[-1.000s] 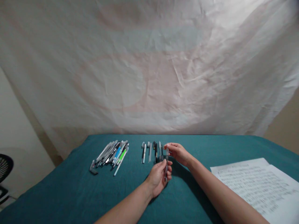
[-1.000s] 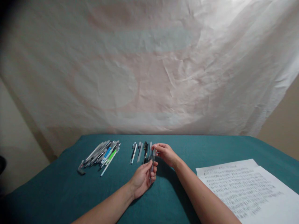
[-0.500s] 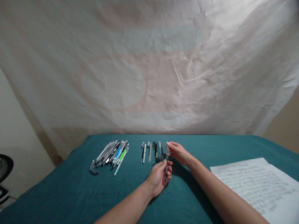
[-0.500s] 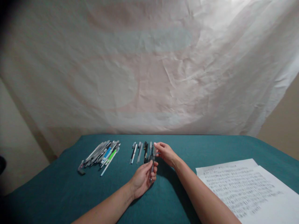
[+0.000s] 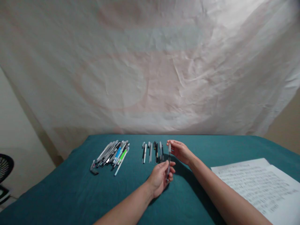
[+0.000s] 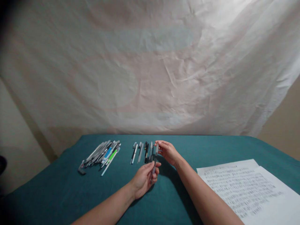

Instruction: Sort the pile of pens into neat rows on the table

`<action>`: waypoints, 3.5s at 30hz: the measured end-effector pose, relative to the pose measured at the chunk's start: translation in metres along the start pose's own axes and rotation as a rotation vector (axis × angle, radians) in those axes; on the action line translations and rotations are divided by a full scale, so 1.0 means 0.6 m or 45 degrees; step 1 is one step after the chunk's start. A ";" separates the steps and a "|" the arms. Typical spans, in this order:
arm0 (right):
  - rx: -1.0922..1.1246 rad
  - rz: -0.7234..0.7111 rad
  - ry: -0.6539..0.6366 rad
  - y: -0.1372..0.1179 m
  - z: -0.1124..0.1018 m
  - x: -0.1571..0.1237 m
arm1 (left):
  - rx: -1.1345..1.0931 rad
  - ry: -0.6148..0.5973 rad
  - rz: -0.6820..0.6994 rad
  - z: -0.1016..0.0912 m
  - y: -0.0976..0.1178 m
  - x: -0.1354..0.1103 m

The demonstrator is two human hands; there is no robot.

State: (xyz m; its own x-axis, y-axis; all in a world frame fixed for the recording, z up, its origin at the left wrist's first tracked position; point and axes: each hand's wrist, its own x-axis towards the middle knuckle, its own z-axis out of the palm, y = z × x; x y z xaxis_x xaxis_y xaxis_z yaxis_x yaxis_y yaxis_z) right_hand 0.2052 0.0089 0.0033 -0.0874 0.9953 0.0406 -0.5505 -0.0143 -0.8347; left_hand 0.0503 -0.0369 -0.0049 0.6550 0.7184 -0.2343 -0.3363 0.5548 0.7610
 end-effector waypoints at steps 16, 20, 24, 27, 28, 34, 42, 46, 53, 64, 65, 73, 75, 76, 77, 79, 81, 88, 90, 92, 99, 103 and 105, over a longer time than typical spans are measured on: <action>0.060 -0.150 0.183 -0.017 -0.038 0.019 | 0.218 -0.091 0.057 0.002 -0.003 -0.006; -0.278 -0.210 0.405 -0.015 -0.062 0.031 | 0.250 -0.095 0.064 0.002 -0.004 -0.006; -0.619 -0.140 0.471 0.004 -0.068 0.047 | 0.240 -0.099 0.086 0.002 -0.006 -0.006; -0.887 -0.099 0.503 0.020 -0.063 0.071 | 0.224 -0.091 0.089 0.000 -0.006 -0.006; -0.984 -0.089 0.518 0.024 -0.062 0.081 | 0.221 -0.085 0.087 0.000 -0.006 -0.006; -1.532 -0.016 0.617 0.030 -0.064 0.137 | 0.199 -0.070 0.089 -0.006 -0.007 -0.002; -1.826 0.010 0.668 0.035 -0.054 0.153 | 0.137 -0.053 0.092 -0.009 -0.004 0.002; -1.798 0.019 0.655 0.028 -0.044 0.142 | 0.128 -0.033 0.099 -0.009 -0.004 0.001; -1.509 0.157 0.447 -0.018 -0.018 0.069 | 0.115 -0.010 0.100 -0.008 -0.005 0.000; -0.970 0.369 0.066 -0.033 0.012 -0.014 | 0.118 -0.026 0.097 -0.007 -0.004 0.000; -0.974 0.338 0.089 -0.033 0.012 -0.010 | 0.122 -0.026 0.096 -0.007 -0.004 0.000; -1.327 0.197 0.417 -0.002 -0.027 0.055 | 0.152 -0.040 0.115 -0.007 -0.005 -0.002; -1.393 0.227 0.447 0.012 -0.038 0.069 | 0.155 -0.039 0.122 -0.008 -0.005 -0.002; -1.423 0.243 0.458 0.018 -0.043 0.075 | 0.156 -0.037 0.120 -0.008 -0.005 -0.002; -1.448 0.260 0.466 0.022 -0.046 0.081 | 0.156 -0.035 0.116 -0.009 -0.006 -0.001; -1.490 0.294 0.479 0.027 -0.050 0.089 | 0.153 -0.043 0.114 -0.010 -0.006 0.000; -1.519 0.316 0.487 0.028 -0.050 0.095 | 0.150 -0.054 0.115 -0.011 -0.007 0.000; -1.565 0.302 0.488 0.027 -0.048 0.093 | 0.139 -0.046 0.110 -0.011 -0.007 0.000; -1.574 0.290 0.487 0.027 -0.049 0.091 | 0.136 -0.047 0.116 -0.011 -0.008 0.000; -1.585 0.276 0.485 0.028 -0.050 0.089 | 0.135 -0.043 0.115 -0.011 -0.008 0.000; -1.635 0.229 0.485 0.031 -0.053 0.090 | 0.139 -0.038 0.114 -0.011 -0.007 -0.001; -1.656 0.229 0.475 0.034 -0.055 0.095 | 0.138 -0.046 0.119 -0.011 -0.008 -0.001; -1.663 0.231 0.471 0.035 -0.055 0.097 | 0.134 -0.049 0.116 -0.012 -0.008 0.000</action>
State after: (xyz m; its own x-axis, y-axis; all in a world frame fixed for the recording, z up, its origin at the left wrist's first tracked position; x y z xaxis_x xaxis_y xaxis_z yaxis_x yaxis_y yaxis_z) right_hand 0.2162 0.0696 -0.0299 0.2647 0.9592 -0.0994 0.6390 -0.2516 -0.7269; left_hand 0.0469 -0.0367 -0.0127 0.6511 0.7460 -0.1397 -0.3240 0.4397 0.8376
